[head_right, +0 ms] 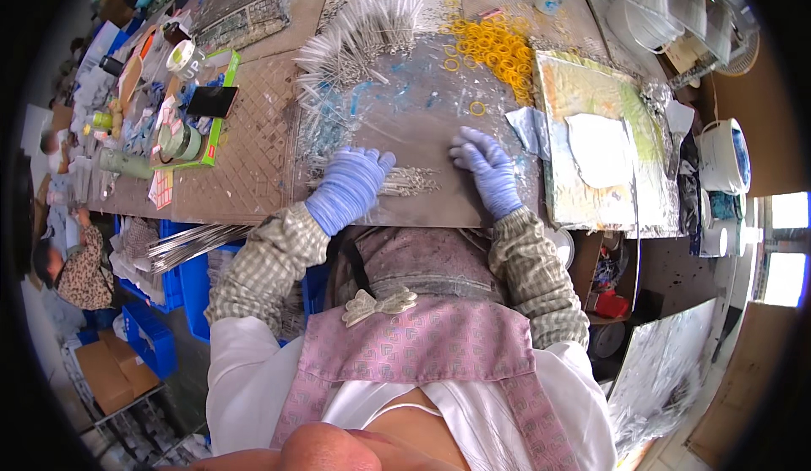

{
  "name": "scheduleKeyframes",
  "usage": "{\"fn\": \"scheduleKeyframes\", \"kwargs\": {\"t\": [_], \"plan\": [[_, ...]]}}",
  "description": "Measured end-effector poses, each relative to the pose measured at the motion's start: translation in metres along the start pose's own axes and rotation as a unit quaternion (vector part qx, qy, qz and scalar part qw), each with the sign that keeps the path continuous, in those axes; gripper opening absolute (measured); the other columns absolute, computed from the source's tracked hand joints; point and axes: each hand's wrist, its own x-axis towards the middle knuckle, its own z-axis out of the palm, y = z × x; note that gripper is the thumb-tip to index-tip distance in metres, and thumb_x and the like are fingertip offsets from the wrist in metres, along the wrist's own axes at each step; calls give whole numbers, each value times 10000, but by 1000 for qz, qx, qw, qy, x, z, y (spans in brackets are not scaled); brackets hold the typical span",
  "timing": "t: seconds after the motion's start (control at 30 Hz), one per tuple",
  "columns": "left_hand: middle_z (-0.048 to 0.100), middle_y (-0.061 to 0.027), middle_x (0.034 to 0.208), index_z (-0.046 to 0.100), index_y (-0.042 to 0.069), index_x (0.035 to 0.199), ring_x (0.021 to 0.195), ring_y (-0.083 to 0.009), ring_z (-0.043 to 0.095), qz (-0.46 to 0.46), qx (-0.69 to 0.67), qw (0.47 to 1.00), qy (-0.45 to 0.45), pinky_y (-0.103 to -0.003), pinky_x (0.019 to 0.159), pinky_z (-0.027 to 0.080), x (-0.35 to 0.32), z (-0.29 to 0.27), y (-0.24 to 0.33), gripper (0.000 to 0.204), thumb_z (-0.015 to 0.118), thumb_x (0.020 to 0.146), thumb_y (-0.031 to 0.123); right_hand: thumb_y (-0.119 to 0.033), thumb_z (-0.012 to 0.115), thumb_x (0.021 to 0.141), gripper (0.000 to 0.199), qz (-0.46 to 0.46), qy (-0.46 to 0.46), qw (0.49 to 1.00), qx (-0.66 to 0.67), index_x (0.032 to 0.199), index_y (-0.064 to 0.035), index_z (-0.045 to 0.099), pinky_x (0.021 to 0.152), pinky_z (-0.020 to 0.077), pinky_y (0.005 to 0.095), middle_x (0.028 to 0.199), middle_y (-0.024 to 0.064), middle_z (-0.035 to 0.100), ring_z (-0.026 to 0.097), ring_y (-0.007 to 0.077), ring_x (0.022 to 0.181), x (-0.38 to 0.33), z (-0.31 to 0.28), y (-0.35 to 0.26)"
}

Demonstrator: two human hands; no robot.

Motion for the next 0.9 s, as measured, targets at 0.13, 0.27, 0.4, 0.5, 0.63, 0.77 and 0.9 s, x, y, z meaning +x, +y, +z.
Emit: {"fn": "scheduleKeyframes", "kwargs": {"t": [0.13,0.27,0.4,0.5,0.63,0.77,0.9], "plan": [[693,-133,1084,524,68,1293,1016,-313,679,-36,-67,996,-42,-454,835,536,21,-20,-10,640,782,725,212,-136,613,1003,423,-34,97,993,51,1399,-44,495,918,520,283,1218,94,644,618,134,1041,-12,-9,-1],[689,-173,1127,481,55,1371,1051,-345,674,-72,-130,987,-57,-451,868,545,38,-49,-4,720,783,739,225,-223,750,916,865,-36,62,997,18,1558,-52,197,1091,398,349,1446,156,453,453,201,1295,-7,12,0],[617,-186,1222,410,86,1467,1126,-316,627,3,-487,838,245,-397,994,499,58,-11,40,846,793,715,158,-343,811,855,983,-76,-130,988,17,1545,0,201,1110,360,337,1441,111,449,400,196,1335,-17,55,-58],[417,-182,1441,228,118,1569,1320,-312,463,125,-547,748,355,-380,1111,399,58,10,50,1114,852,648,177,-305,836,833,938,-151,-113,981,43,1524,-16,271,1102,356,327,1373,85,502,444,184,1287,-11,55,-66],[257,-224,1535,-9,161,1601,1413,-409,313,163,-417,851,276,-428,1181,303,62,48,32,1431,937,532,270,-221,851,815,851,-165,-80,965,-188,1487,-22,368,1104,369,342,1300,60,566,502,175,1233,-5,33,-23],[335,-202,1526,220,111,1566,1406,-359,352,156,-515,796,277,-438,1165,320,52,5,32,1214,938,610,326,-257,827,802,790,-92,-29,991,94,1426,22,431,1060,438,360,1263,151,599,584,286,1178,-1,53,-14],[636,-109,1229,534,52,1313,1174,-234,596,85,-652,673,339,-383,1025,472,68,1,54,721,897,708,201,-371,809,751,903,-196,-26,847,-494,1453,0,379,1013,463,413,1269,221,576,568,370,1197,30,40,11]]}}
